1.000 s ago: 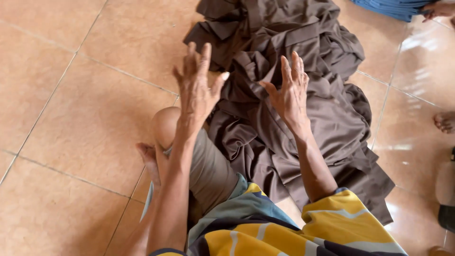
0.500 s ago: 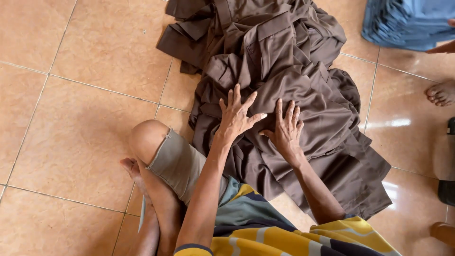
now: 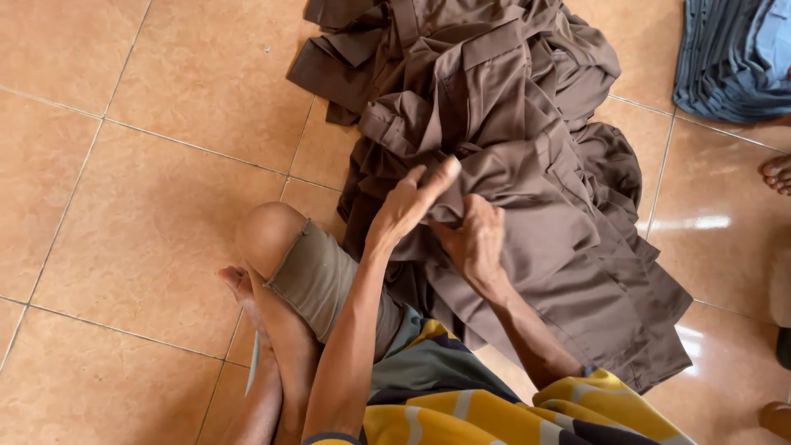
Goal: The person sits on the floor and folds a pair of brown trousers by hand. They smooth the fabric, fold the legs together, and then fold the garment into a compact rectangle before placing it on a stack.
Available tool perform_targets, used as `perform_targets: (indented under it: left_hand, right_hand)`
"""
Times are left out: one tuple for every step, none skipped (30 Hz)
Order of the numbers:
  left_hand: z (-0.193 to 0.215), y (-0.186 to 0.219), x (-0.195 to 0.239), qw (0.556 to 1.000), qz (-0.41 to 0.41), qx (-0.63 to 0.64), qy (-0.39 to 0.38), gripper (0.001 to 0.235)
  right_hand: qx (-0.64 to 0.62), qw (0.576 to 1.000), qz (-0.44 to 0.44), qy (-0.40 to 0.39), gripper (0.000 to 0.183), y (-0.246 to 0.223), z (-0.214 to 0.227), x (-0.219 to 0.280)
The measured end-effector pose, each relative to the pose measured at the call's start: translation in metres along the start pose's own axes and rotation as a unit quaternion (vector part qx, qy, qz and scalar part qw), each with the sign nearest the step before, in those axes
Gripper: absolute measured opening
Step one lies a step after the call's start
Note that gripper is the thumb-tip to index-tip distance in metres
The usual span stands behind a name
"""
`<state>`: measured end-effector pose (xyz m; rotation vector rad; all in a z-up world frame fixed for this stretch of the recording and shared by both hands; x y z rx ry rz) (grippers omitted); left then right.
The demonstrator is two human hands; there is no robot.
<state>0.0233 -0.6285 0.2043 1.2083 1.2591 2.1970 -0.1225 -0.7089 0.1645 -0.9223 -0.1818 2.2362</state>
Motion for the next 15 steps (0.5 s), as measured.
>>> perform_targets:
  left_hand:
    - [-0.002,-0.017,-0.012,1.000,0.000,0.000,0.001,0.120]
    - [-0.002,-0.037,-0.023,1.000,0.008,-0.015,0.017,0.092]
    - [-0.001,-0.057,-0.035,0.999,0.016,-0.030,0.032,0.064]
    - [-0.003,-0.082,-0.052,0.999,0.018,-0.028,0.035,0.064]
    - [0.002,-0.107,-0.069,0.994,0.005,-0.076,0.078,0.044]
    - [0.006,-0.133,-0.084,0.985,-0.005,-0.124,0.120,0.025]
    - [0.009,-0.128,-0.070,0.985,-0.001,-0.122,0.121,0.025]
    - [0.017,-0.116,-0.058,0.982,-0.023,-0.103,0.156,0.025]
    - [0.026,-0.105,-0.045,0.977,-0.045,-0.084,0.190,0.029]
    - [0.035,-0.096,-0.036,0.977,-0.042,-0.083,0.194,0.029]
    - [0.048,-0.078,-0.024,0.965,-0.093,-0.093,0.228,0.030]
    - [0.060,-0.060,-0.012,0.949,-0.144,-0.104,0.262,0.034]
    - [0.070,-0.049,0.000,0.948,-0.143,-0.102,0.266,0.034]
    - [0.086,-0.034,0.015,0.932,-0.163,-0.103,0.306,0.042]
    - [0.101,-0.019,0.031,0.915,-0.182,-0.104,0.345,0.051]
  right_hand:
    - [-0.001,1.000,0.000,0.000,0.058,-0.006,-0.006,0.002]
    - [-0.023,0.998,0.000,-0.059,0.061,-0.013,-0.021,0.007]
    - [-0.045,0.992,0.001,-0.119,0.063,-0.021,-0.036,0.013]
    - [-0.047,0.992,0.003,-0.120,0.063,-0.029,-0.028,0.011]
    - [-0.058,0.981,0.024,-0.186,0.068,-0.040,-0.028,0.014]
    - [-0.069,0.964,0.045,-0.253,0.075,-0.052,-0.027,0.022]
    - [-0.070,0.963,0.047,-0.257,0.075,-0.052,-0.017,0.020]
    - [-0.038,0.972,0.098,-0.208,0.100,-0.057,-0.001,0.011]
    - [-0.007,0.976,0.148,-0.158,0.126,-0.062,0.014,0.004]
    - [-0.010,0.976,0.151,-0.159,0.126,-0.064,0.017,0.000]
    - [0.000,0.980,0.085,-0.180,0.135,-0.055,0.016,-0.005]
    - [0.010,0.980,0.020,-0.200,0.146,-0.046,0.016,-0.009]
    - [0.008,0.979,0.024,-0.201,0.146,-0.051,0.014,-0.011]
    - [0.013,0.980,0.001,-0.199,0.150,-0.052,0.011,-0.014]
    - [0.019,0.980,-0.022,-0.196,0.155,-0.054,0.009,-0.016]
Point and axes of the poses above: each hand's wrist, its own x-axis away from the middle knuckle, its own z-axis out of the back of the hand, y = z × x, the point moved 8 cm from there along -x, towards the middle knuckle, and after that the axes turned 12 degrees about y, right-handed, at the moved point
